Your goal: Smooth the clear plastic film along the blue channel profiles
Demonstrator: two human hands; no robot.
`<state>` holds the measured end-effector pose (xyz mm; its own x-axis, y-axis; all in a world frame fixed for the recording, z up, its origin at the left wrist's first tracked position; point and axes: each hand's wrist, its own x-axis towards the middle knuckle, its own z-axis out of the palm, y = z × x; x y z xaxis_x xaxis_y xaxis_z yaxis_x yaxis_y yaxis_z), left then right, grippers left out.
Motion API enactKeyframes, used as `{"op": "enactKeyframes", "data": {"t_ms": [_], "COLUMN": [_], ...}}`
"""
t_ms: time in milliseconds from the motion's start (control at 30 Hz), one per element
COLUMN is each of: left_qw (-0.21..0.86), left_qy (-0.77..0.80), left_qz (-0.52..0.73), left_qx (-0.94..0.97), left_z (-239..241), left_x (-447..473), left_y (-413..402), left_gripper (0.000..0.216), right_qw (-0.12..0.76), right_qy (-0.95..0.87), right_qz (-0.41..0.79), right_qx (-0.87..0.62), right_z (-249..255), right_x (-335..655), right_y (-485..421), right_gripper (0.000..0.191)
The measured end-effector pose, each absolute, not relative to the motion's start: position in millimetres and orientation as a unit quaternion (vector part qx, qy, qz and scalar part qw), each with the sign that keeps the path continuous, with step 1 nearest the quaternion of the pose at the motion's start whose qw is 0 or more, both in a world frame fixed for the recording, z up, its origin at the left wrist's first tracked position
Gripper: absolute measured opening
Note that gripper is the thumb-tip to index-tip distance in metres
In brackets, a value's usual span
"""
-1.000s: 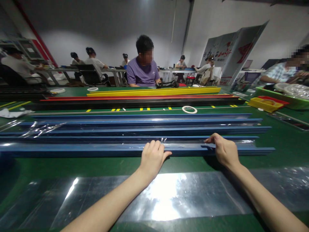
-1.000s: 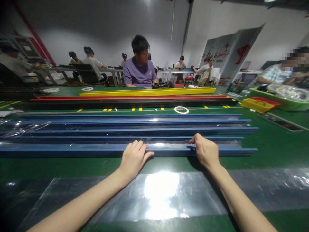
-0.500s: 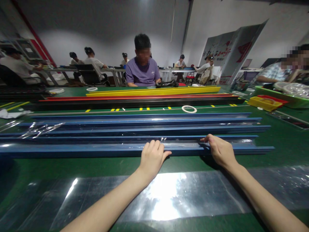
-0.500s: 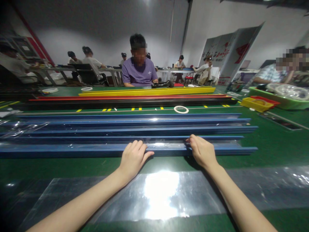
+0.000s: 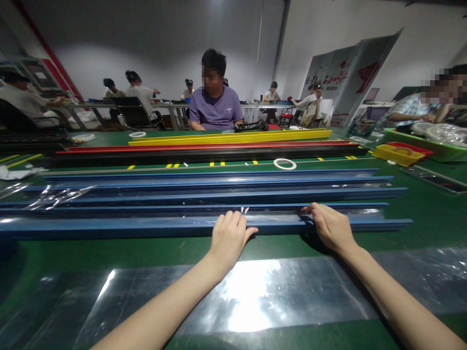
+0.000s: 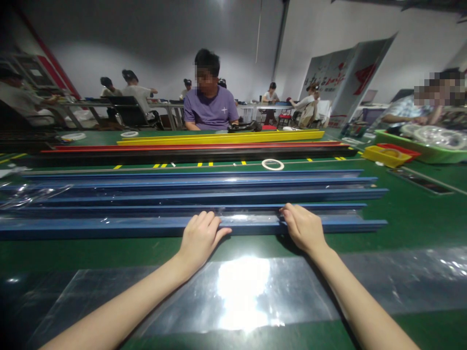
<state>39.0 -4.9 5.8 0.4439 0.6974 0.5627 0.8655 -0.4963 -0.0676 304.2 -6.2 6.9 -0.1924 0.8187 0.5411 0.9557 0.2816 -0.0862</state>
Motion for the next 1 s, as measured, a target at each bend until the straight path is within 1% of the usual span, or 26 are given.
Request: {"op": "enactKeyframes", "data": {"t_ms": [400, 1000], "left_qw": [0.173, 0.173], "left_qy": [-0.474, -0.478], "left_qz": [-0.231, -0.228], "left_qx": [-0.832, -0.831], "left_z": [6.4, 6.6], "left_x": [39.6, 39.5], "left_y": [-4.8, -5.5], "left_gripper": [0.028, 0.028], "right_qw": [0.231, 0.246], "right_qy": [-0.775, -0.781], "right_qz": [-0.144, -0.159], "right_qx": [-0.57, -0.551], "right_z": [7.7, 5.1], "right_x": [303.1, 304.4], "right_y": [-6.6, -5.8], "right_gripper": [0.038, 0.037]}}
